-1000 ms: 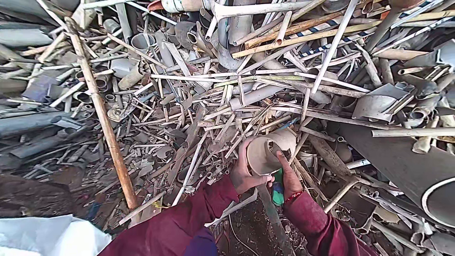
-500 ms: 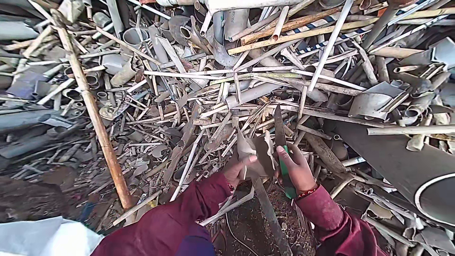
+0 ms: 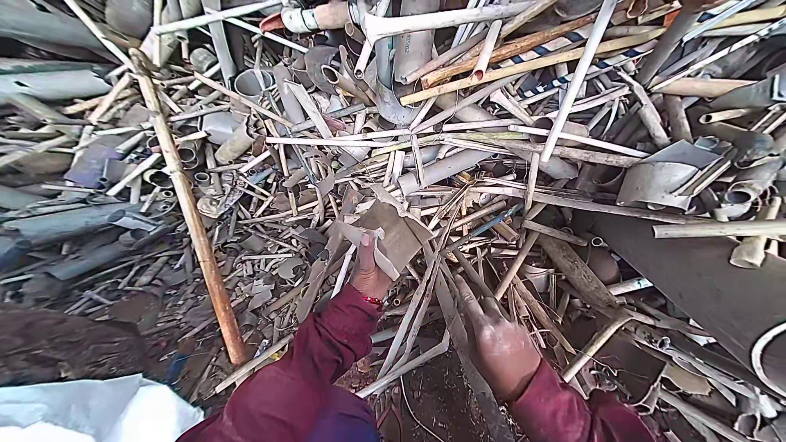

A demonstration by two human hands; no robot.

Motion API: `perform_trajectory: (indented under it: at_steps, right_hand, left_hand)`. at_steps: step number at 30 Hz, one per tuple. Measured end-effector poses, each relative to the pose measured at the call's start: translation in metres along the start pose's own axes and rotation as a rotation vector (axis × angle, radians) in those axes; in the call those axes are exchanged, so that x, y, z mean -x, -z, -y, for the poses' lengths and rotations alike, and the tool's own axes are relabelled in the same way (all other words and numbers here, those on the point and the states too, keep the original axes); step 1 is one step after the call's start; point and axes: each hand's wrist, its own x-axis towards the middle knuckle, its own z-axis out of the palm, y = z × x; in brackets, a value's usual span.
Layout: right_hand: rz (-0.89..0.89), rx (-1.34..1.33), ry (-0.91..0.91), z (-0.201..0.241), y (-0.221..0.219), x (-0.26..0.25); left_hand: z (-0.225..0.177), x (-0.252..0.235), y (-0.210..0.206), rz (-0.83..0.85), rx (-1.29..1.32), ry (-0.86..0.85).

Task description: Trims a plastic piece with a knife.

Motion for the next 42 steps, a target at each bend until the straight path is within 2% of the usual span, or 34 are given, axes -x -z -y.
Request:
perform_trajectory:
  at_steps: [2,3,4,6,8,9,11,12,14,16,18,20,24,29,34,38,42]
  right_hand:
    - [0.275,-0.158,-0.006,0.004,0.008,-0.003]
    - [0.337,-0.190,-0.009,0.004,0.010,-0.005]
    - [0.342,-0.123,-0.029,0.005,0.013,-0.006]
    - [0.244,0.091,-0.109,0.005,0.017,-0.007]
    - [0.143,0.173,-0.112,0.006,0.011,-0.004]
    - [0.185,0.135,-0.098,0.010,0.011,-0.003]
    - [0.459,-0.082,-0.109,0.014,0.019,-0.005]
    - [0.526,-0.166,-0.117,0.013,0.021,-0.007]
    - [0.585,-0.087,-0.183,0.014,0.028,-0.011]
    - [0.569,-0.061,-0.236,0.015,0.029,-0.012]
    - [0.520,-0.262,-0.189,0.011,0.022,-0.007]
    - [0.559,-0.448,-0.137,0.007,0.016,-0.007]
    - [0.520,-0.350,-0.226,0.003,0.026,-0.016]
    - [0.564,-0.541,-0.155,-0.002,0.012,-0.015]
    - [0.484,-0.472,-0.244,-0.004,0.028,-0.017]
    - [0.558,-0.712,-0.239,-0.001,0.007,-0.011]
    - [0.501,-0.526,-0.213,-0.006,0.021,-0.018]
  left_hand:
    - [0.000,0.003,-0.003,-0.022,-0.043,0.032]
    - [0.002,0.004,-0.002,-0.026,-0.086,0.044]
    - [0.003,0.004,-0.001,-0.036,-0.109,0.057]
    - [0.005,0.002,0.000,-0.058,-0.132,0.079]
    - [0.006,0.001,0.001,-0.067,-0.155,0.074]
    - [0.006,0.000,0.001,-0.075,-0.160,0.064]
    - [0.003,-0.001,0.002,-0.092,-0.179,0.044]
    - [0.002,-0.002,0.005,-0.098,-0.185,0.032]
    - [0.000,-0.005,0.011,-0.073,-0.191,0.019]
    - [0.001,-0.005,0.015,-0.031,-0.249,-0.016]
    - [0.001,-0.006,0.016,-0.010,-0.269,-0.032]
    - [0.000,-0.004,0.018,-0.007,-0.257,-0.012]
    - [0.001,-0.005,0.015,-0.013,-0.230,0.018]
    - [-0.001,-0.002,0.011,-0.029,-0.184,0.012]
    - [-0.001,-0.003,0.010,-0.035,-0.217,-0.002]
    - [-0.001,-0.002,0.015,-0.010,-0.228,-0.001]
    - [-0.001,-0.001,0.014,-0.003,-0.259,-0.009]
